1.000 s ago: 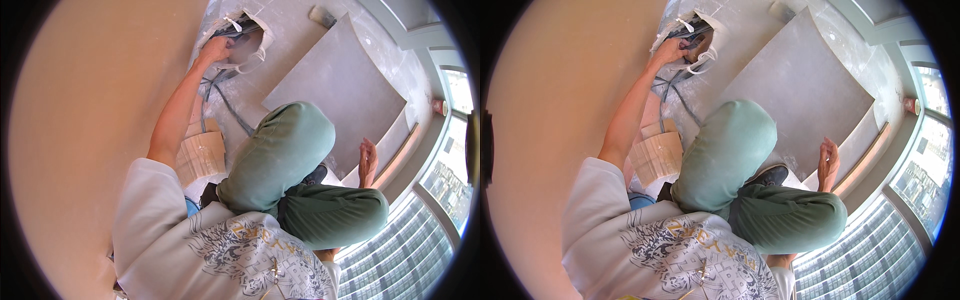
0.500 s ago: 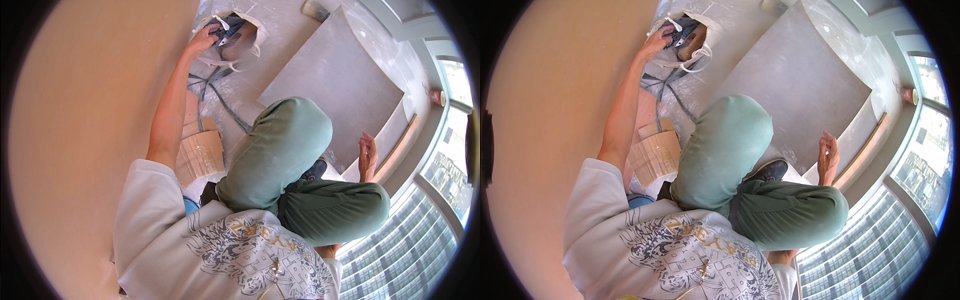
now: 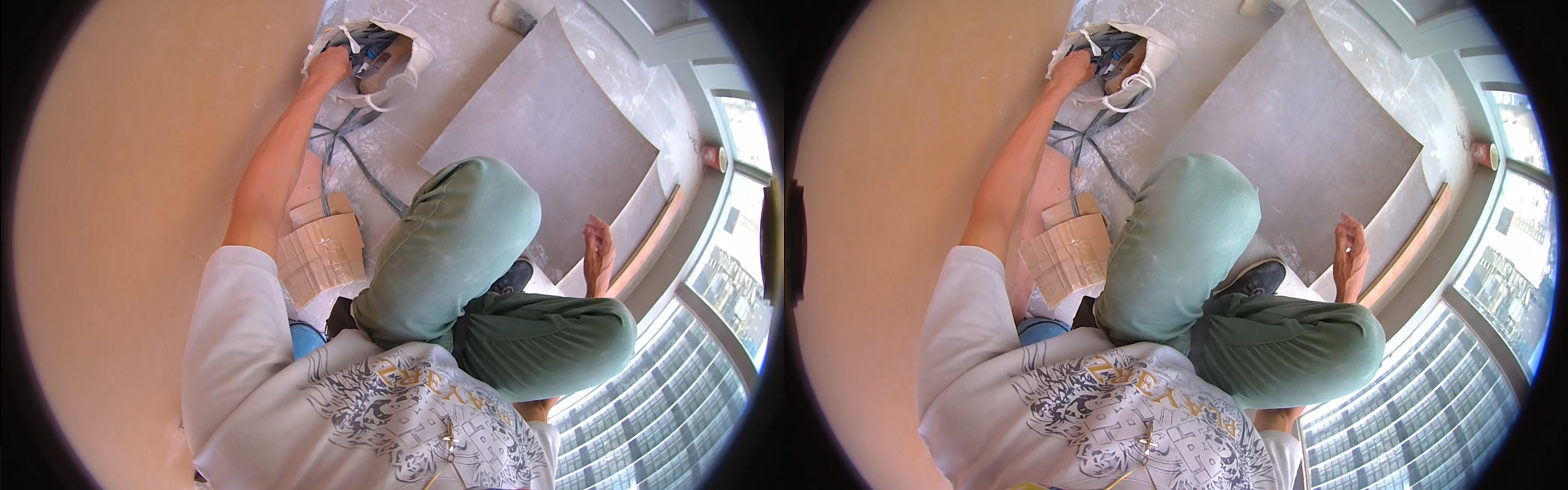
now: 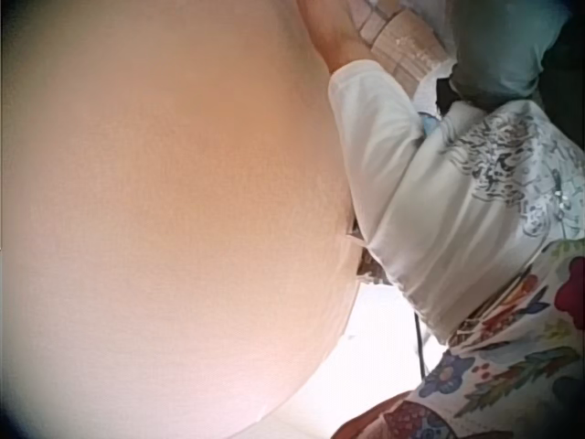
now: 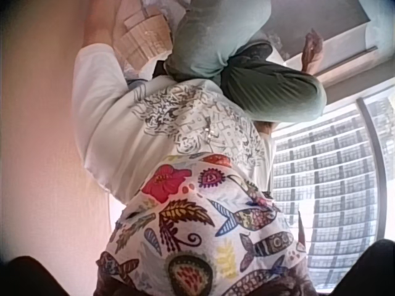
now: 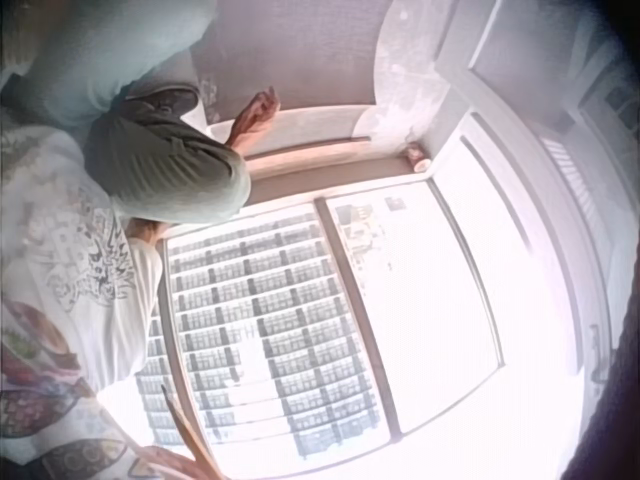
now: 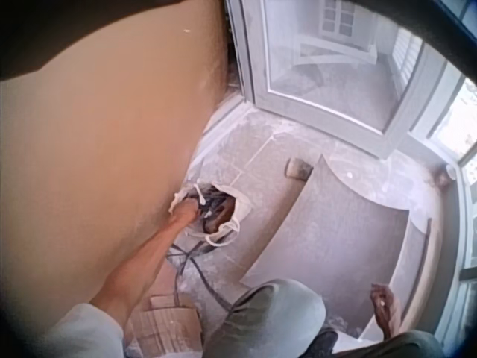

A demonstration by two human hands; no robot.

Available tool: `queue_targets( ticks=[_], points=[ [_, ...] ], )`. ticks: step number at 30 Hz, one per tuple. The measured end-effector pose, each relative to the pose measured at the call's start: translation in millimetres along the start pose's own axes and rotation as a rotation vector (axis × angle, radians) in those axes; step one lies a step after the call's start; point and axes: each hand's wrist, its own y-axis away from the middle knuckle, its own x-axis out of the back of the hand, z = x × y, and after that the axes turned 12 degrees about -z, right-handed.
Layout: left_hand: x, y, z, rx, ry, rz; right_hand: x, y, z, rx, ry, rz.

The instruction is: The person kneels on the floor and uses a utility knife to cut a long strip of pink flooring material. They then retrieve a dark square tile from a bag, place it on the floor, and use a tape measure to measure a section of the floor.

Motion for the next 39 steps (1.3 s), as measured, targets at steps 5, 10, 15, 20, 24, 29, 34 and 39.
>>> queue_targets(
  ticks=[5,10,15,20,24,29,34,39],
  points=[
    [7.5,-12.5,-31.9,-0.045,0.368,-0.241,-4.2,-1.8,-3.0,0.028,-0.013,-0.014],
    [27.2,-9.4,-17.1,-0.050,0.291,-0.389,-1.8,-1.7,-0.4,0.003,0.010,-0.056],
    [9.3,-0.6,-5.2,-0.105,0.250,-0.227,-5.1,-5.9,-6.2,0.004,0.026,-0.069],
    [-6.6,11.3,35.9,-0.093,0.155,-0.189,-2.5,-4.7,9.9,0.013,0.058,-0.077],
    [-14.5,2.9,30.5,-0.072,0.096,-0.162,-4.7,-6.3,0.0,0.014,0.082,-0.099],
    [17.9,10.0,22.8,-0.128,0.161,-0.181,0.4,0.7,10.1,0.037,0.078,-0.088],
    [58.2,17.5,-0.5,-0.167,0.306,-0.198,0.6,0.9,14.7,0.032,0.058,-0.108],
    [55.9,24.1,-14.9,-0.191,0.355,-0.109,1.5,3.6,9.0,0.048,0.113,-0.122]
  ],
)
